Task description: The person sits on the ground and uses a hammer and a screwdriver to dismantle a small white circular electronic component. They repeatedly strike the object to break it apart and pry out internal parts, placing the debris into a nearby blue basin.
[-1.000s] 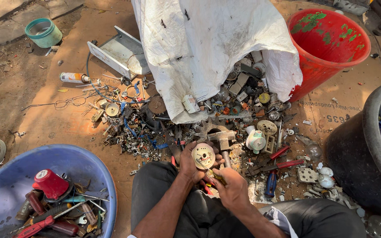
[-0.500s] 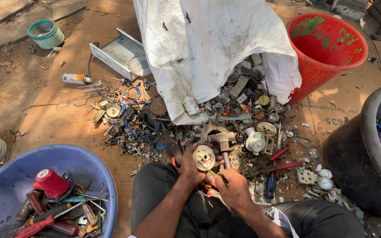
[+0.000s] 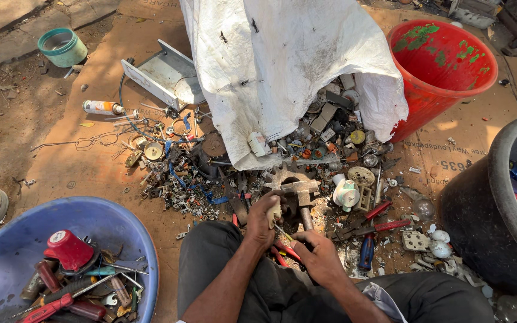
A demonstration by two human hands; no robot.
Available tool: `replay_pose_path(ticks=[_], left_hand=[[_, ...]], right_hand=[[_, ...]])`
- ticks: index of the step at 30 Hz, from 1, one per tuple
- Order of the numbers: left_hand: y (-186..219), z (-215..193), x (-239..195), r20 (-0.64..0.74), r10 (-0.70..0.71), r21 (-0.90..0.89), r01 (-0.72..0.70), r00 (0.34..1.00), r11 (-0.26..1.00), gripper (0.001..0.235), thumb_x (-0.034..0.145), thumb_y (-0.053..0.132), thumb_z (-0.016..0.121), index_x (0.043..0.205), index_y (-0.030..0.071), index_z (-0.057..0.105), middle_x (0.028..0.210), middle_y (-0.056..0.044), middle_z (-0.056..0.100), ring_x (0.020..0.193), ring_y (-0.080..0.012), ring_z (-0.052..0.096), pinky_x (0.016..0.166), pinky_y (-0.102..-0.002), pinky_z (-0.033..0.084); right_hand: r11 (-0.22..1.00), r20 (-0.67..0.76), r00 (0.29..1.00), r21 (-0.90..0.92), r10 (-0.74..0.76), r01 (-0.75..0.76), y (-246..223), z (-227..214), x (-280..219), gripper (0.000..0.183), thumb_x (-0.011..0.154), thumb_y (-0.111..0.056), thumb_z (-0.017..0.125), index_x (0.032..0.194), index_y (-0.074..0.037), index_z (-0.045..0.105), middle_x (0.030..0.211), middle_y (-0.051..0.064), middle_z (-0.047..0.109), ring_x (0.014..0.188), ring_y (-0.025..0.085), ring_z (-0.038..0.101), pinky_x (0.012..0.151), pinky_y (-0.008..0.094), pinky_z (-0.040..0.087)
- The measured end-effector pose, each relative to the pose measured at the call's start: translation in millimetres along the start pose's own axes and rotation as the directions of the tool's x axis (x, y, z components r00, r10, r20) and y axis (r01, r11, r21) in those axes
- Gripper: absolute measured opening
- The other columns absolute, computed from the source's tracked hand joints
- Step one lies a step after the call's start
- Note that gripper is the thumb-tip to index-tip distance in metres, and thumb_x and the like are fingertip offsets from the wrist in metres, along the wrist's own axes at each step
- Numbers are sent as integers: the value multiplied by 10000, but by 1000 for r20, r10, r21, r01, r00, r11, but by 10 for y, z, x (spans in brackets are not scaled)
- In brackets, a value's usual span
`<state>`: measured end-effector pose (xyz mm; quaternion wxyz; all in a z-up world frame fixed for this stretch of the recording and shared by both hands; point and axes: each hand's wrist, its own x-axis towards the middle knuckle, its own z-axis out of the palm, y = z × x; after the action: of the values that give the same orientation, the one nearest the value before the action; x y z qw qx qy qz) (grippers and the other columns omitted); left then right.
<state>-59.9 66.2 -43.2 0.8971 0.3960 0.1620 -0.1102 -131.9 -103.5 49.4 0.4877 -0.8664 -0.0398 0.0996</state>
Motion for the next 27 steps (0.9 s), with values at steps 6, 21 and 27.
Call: replay_pose_path(ticks=[6,21,27], left_hand=[[13,46,-29,64,166,344,-178,984,922,449,924,238,674,1243,-77,698,1253,-88,698,1157,-163,642,1028,-312,469],[88,200,-92,-68,-51,354,71,996,933,526,1015,409,504,1105,-34,772,945,-103,781,756,-160,659,709,-286,531],[55,166,-89,-55,36,547,0,998,837,514,1043,411,525,1018,-21,802,738,-118,663,630,-156,510,600,-347,434]], right_hand=[[997,9,998,-48,65,-64,-125,-80,-48,326,913,-261,690,1113,-12,755,936,115,750,817,220,738,749,342,560],[916,-98,956,-329,-276,231,-393,-271,-128,250,806,-150,790,1044,-74,792,932,83,714,782,263,732,681,374,576],[918,-59,972,-346,-227,193,-408,-304,-119,265,798,-154,793,1054,-85,784,930,73,707,761,241,731,675,367,583]])
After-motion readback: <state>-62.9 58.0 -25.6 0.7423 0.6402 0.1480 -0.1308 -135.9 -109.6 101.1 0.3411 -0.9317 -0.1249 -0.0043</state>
